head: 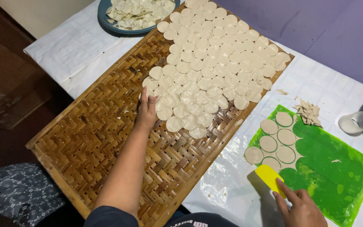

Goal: The person rolls out dough and cuts it into small circular wrappers using a rolling pin and scraper.

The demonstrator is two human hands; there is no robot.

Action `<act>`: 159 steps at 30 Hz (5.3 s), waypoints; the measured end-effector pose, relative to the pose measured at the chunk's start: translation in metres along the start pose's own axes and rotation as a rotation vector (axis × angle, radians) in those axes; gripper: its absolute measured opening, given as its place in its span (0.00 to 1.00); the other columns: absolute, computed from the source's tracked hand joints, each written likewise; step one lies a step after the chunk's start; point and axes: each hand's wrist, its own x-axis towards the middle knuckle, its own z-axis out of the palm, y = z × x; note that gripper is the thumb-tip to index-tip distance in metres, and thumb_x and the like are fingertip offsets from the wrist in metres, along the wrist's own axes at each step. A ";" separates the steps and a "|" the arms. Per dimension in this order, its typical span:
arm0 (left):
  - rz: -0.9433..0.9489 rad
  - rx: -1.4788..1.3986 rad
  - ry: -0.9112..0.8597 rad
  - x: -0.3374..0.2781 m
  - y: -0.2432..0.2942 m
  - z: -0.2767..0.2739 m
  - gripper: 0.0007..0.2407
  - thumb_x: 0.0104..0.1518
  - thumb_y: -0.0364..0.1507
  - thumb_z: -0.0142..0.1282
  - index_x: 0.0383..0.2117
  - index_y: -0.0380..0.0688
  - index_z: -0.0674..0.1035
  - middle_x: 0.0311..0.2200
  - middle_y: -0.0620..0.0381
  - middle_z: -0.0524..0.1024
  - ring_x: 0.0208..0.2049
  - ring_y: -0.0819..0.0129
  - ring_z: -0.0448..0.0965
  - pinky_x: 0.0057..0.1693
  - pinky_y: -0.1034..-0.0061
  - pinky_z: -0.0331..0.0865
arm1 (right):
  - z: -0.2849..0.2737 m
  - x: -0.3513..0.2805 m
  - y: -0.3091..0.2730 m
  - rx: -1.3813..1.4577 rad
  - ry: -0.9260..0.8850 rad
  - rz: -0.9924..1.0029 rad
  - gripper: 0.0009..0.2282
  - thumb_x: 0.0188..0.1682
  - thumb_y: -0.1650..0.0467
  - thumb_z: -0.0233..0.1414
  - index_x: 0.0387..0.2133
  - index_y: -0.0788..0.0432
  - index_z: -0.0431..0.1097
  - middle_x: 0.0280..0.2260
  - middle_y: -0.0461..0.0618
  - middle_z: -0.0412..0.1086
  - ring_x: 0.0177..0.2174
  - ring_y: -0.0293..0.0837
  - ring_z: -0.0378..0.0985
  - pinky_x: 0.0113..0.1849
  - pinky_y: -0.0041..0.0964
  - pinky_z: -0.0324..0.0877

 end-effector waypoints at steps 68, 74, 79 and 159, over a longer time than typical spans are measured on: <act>0.384 0.501 -0.560 -0.178 0.112 0.137 0.33 0.66 0.52 0.33 0.70 0.38 0.56 0.72 0.43 0.50 0.74 0.44 0.41 0.73 0.55 0.38 | -0.015 0.145 0.045 0.071 0.070 0.410 0.17 0.46 0.58 0.60 0.51 0.33 0.76 0.44 0.52 0.75 0.45 0.54 0.78 0.44 0.51 0.71; 0.404 0.466 -0.531 -0.177 0.113 0.137 0.33 0.65 0.51 0.34 0.70 0.39 0.56 0.73 0.44 0.50 0.75 0.44 0.42 0.74 0.54 0.38 | -0.019 0.173 0.044 0.150 0.034 0.428 0.18 0.45 0.57 0.61 0.51 0.32 0.76 0.43 0.50 0.73 0.45 0.55 0.76 0.45 0.53 0.70; 0.379 0.485 -0.546 -0.176 0.113 0.137 0.32 0.65 0.50 0.36 0.69 0.39 0.57 0.73 0.44 0.50 0.74 0.44 0.42 0.73 0.53 0.38 | -0.022 0.181 0.034 -0.149 0.118 0.206 0.16 0.46 0.59 0.61 0.49 0.33 0.77 0.41 0.48 0.74 0.46 0.50 0.78 0.47 0.52 0.70; -0.502 -1.025 -0.257 -0.131 0.090 0.124 0.35 0.64 0.56 0.28 0.72 0.45 0.54 0.50 0.41 0.78 0.46 0.60 0.79 0.56 0.64 0.69 | -0.087 0.058 -0.140 -0.089 0.104 -0.381 0.18 0.43 0.58 0.59 0.49 0.37 0.77 0.25 0.49 0.67 0.27 0.50 0.74 0.30 0.47 0.69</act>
